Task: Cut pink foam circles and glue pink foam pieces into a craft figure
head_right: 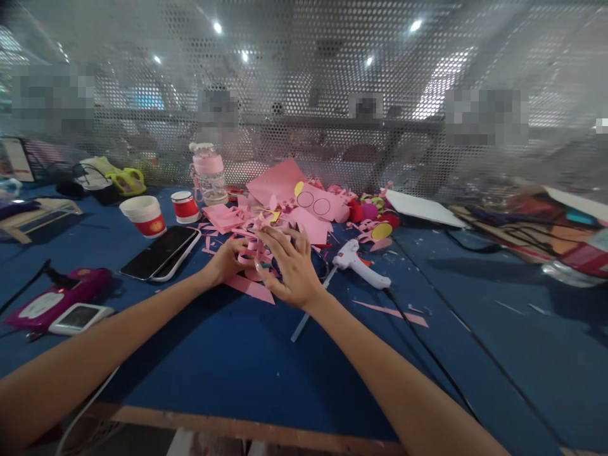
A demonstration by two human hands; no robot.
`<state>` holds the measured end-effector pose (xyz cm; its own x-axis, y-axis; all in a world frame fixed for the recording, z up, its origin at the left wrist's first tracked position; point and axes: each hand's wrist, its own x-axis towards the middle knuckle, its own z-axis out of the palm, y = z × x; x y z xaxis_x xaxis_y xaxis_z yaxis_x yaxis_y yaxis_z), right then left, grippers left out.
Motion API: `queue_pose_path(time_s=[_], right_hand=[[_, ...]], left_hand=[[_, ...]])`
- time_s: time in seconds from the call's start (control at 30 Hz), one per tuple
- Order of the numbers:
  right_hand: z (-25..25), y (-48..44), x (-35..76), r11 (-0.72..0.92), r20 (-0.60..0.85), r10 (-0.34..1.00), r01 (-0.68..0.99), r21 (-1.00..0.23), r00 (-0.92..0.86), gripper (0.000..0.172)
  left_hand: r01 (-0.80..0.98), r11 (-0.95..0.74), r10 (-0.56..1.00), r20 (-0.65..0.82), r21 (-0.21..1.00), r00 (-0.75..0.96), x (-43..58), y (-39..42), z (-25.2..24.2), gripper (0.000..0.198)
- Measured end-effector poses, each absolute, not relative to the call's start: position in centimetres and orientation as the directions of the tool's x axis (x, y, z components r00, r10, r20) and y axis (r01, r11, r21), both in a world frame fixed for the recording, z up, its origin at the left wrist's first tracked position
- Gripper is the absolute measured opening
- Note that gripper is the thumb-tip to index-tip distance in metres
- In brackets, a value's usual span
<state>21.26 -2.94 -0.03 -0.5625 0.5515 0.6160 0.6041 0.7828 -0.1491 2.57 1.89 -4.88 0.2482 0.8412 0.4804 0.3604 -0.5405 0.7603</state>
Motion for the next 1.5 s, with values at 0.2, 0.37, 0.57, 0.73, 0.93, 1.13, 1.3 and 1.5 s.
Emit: queue_pose_path(time_s=[0.2,0.37,0.57,0.73,0.93,1.13,1.3,1.5], right_hand=[[-0.08,-2.72,21.67,0.808,0.586,0.542,0.567,-0.164,-0.602,0.053],[-0.30,-2.55,21.79,0.819,0.583,0.532,0.548,-0.171,-0.614,0.053],[-0.40,-2.76,21.54,0.800,0.582,0.548,0.579,-0.155,-0.601,0.055],[-0.29,-2.87,21.29,0.795,0.562,0.557,0.589,-0.148,-0.611,0.055],[-0.41,-2.63,21.37,0.802,0.543,0.557,0.578,-0.153,-0.628,0.054],[-0.33,-2.84,21.49,0.783,0.566,0.568,0.603,-0.150,-0.597,0.054],[-0.31,-2.86,21.57,0.771,0.596,0.569,0.620,-0.148,-0.566,0.054],[-0.57,-2.61,21.56,0.765,0.605,0.571,0.627,-0.146,-0.555,0.054]], left_hand=[[0.364,-0.559,0.828,0.486,0.745,0.278,2.62,1.95,-4.84,0.012],[0.349,-0.570,0.821,0.501,0.744,0.274,2.66,1.74,-4.88,0.009],[0.347,-0.574,0.819,0.531,0.742,0.217,2.66,2.10,-5.45,0.012],[0.317,-0.592,0.806,0.533,0.741,0.258,2.68,2.35,-5.71,0.011],[0.270,-0.625,0.777,0.552,0.732,0.303,2.63,1.94,-5.13,0.011],[0.286,-0.622,0.783,0.577,0.729,0.233,2.47,1.83,-5.22,0.014],[0.363,-0.643,0.764,0.602,0.675,0.233,2.36,1.94,-5.26,0.008],[0.408,-0.609,0.792,0.548,0.680,0.269,2.28,1.83,-5.13,0.006]])
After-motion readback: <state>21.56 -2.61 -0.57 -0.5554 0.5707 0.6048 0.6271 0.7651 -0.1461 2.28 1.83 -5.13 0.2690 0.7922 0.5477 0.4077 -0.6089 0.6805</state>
